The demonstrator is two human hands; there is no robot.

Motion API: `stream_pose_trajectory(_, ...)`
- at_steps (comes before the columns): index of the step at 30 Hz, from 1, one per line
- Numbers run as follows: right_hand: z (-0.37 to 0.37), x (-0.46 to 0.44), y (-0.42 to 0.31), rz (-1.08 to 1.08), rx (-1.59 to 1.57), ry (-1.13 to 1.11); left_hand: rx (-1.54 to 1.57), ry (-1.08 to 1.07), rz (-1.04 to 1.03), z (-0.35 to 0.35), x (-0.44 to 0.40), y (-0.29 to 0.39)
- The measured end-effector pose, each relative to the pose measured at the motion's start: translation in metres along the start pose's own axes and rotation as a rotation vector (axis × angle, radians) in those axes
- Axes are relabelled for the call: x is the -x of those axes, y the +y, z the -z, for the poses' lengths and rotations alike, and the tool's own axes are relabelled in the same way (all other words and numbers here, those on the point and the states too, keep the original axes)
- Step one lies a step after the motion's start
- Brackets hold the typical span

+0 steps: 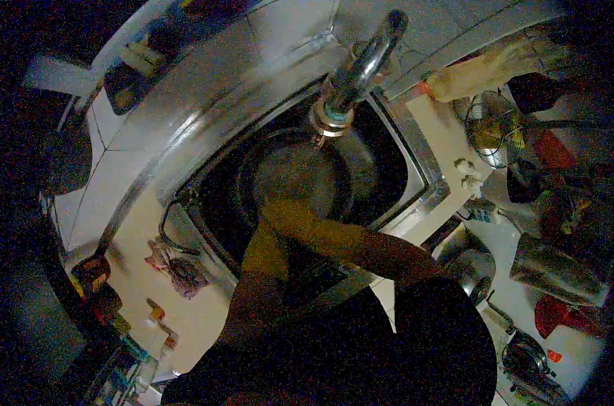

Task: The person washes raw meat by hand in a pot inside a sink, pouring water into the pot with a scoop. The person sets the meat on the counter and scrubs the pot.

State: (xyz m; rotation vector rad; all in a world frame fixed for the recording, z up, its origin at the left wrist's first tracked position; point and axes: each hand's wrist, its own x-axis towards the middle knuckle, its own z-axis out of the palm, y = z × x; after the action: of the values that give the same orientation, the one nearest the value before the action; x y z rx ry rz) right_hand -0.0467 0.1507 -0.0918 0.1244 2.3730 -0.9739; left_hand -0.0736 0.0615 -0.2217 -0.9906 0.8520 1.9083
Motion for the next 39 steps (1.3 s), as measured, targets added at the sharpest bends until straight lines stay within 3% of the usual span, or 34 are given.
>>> stream_pose_trajectory(1,-0.017,-0.016,0.020,-0.005,-0.002,-0.001,0.000,0.004,0.000,0.003,-0.004,-0.004)
stream_pose_trajectory(3,-0.060,-0.060,0.074,0.002,0.166,0.355,0.001,0.008,-0.004,-0.002,-0.004,-0.009)
stream_pose_trajectory(4,-0.039,-0.065,0.070,0.000,0.165,0.365,-0.003,0.005,-0.003,-0.004,-0.006,-0.012)
stream_pose_trajectory(7,0.020,-0.066,0.072,-0.093,-0.373,0.342,-0.012,0.000,-0.007,-0.006,-0.012,-0.012)
stream_pose_trajectory(9,0.027,-0.077,0.095,-0.148,0.240,0.356,-0.008,-0.006,-0.018,-0.008,-0.011,-0.008)
stream_pose_trajectory(16,-0.022,-0.011,0.036,0.011,0.358,0.549,-0.011,-0.035,-0.012,0.000,-0.008,0.009)
stream_pose_trajectory(20,-0.035,-0.009,0.024,0.044,0.029,0.358,-0.017,-0.030,-0.015,0.006,-0.010,0.004)
stream_pose_trajectory(23,-0.035,-0.046,0.056,0.002,0.087,0.299,-0.023,-0.023,-0.023,0.009,-0.016,-0.001)
stream_pose_trajectory(30,0.019,-0.079,0.083,-0.146,0.127,0.450,0.028,-0.086,-0.048,0.027,-0.024,-0.003)
stream_pose_trajectory(32,0.005,-0.079,0.079,-0.146,0.187,0.465,0.035,-0.077,-0.015,0.025,-0.020,0.004)
stream_pose_trajectory(34,-0.027,-0.066,0.070,-0.095,0.244,0.476,0.072,0.006,0.163,0.022,-0.011,0.006)
stream_pose_trajectory(36,-0.051,-0.049,0.061,-0.015,0.234,0.522,0.057,-0.004,0.144,0.017,-0.010,0.008)
stream_pose_trajectory(38,-0.061,-0.030,0.049,0.055,0.010,0.497,0.027,-0.029,0.081,0.014,-0.008,0.009)
stream_pose_trajectory(39,-0.061,-0.023,0.043,0.030,-0.268,0.377,0.016,-0.035,0.067,0.013,-0.009,0.009)
